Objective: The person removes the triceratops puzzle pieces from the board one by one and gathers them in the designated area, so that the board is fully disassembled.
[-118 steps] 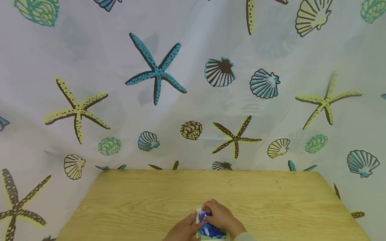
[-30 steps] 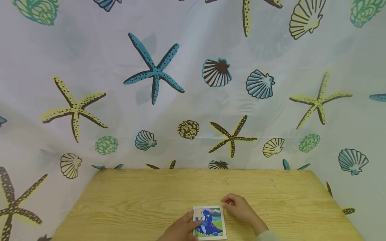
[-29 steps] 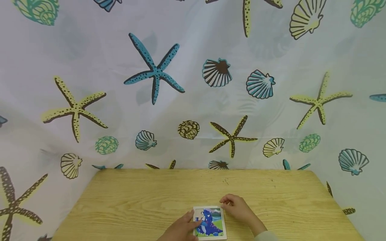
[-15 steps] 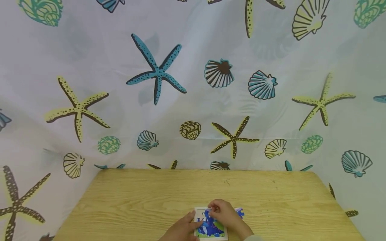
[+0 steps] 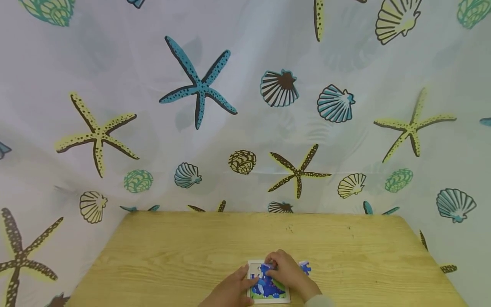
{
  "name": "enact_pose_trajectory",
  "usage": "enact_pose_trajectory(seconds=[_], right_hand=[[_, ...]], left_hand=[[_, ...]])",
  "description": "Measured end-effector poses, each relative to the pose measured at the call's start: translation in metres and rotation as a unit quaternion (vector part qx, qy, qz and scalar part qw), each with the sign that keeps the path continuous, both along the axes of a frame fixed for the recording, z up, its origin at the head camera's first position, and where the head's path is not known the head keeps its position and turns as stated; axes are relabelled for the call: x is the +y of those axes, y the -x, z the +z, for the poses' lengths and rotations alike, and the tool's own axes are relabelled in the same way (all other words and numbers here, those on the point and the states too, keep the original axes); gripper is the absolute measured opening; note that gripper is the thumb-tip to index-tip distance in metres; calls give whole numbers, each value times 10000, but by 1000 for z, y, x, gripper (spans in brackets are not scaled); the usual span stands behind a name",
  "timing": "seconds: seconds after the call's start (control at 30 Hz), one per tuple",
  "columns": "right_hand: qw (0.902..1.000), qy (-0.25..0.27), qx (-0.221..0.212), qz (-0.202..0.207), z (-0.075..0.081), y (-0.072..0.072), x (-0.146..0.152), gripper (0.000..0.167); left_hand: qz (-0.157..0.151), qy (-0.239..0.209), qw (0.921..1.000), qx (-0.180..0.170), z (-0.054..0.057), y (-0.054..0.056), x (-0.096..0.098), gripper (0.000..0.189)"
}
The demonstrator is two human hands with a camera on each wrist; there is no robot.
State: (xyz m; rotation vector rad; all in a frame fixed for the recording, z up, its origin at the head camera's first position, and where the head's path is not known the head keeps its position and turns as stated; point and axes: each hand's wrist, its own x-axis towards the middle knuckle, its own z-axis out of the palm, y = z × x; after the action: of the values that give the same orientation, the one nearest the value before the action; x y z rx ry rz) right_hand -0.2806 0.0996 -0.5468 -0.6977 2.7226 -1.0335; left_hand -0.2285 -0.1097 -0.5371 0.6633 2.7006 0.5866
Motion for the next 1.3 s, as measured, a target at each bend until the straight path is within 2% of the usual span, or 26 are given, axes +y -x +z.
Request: enact_pose_trajectory(seconds=[0.37,0.73,1.0,1.17,1.3], right_hand=[[9993,-230,-255,171,8,5,0,17],[9998,5,-185,96,5,3,-1,21],[9998,84,57,-152,-1,2,-3,20],[9990,376,94,-224,-3,3,-4,12],[9960,861,104,-227,0,3,-2,6]], left_hand=[[64,-56,9999,-111,8,-2,2,56],[102,-59,9998,-133,1,2,2,56],[117,-107,9998,-142,-2,2,2,56],[189,-128,9995,-239,-2,3,2,56],[146,-32,9996,-221,-1,3,1,56]])
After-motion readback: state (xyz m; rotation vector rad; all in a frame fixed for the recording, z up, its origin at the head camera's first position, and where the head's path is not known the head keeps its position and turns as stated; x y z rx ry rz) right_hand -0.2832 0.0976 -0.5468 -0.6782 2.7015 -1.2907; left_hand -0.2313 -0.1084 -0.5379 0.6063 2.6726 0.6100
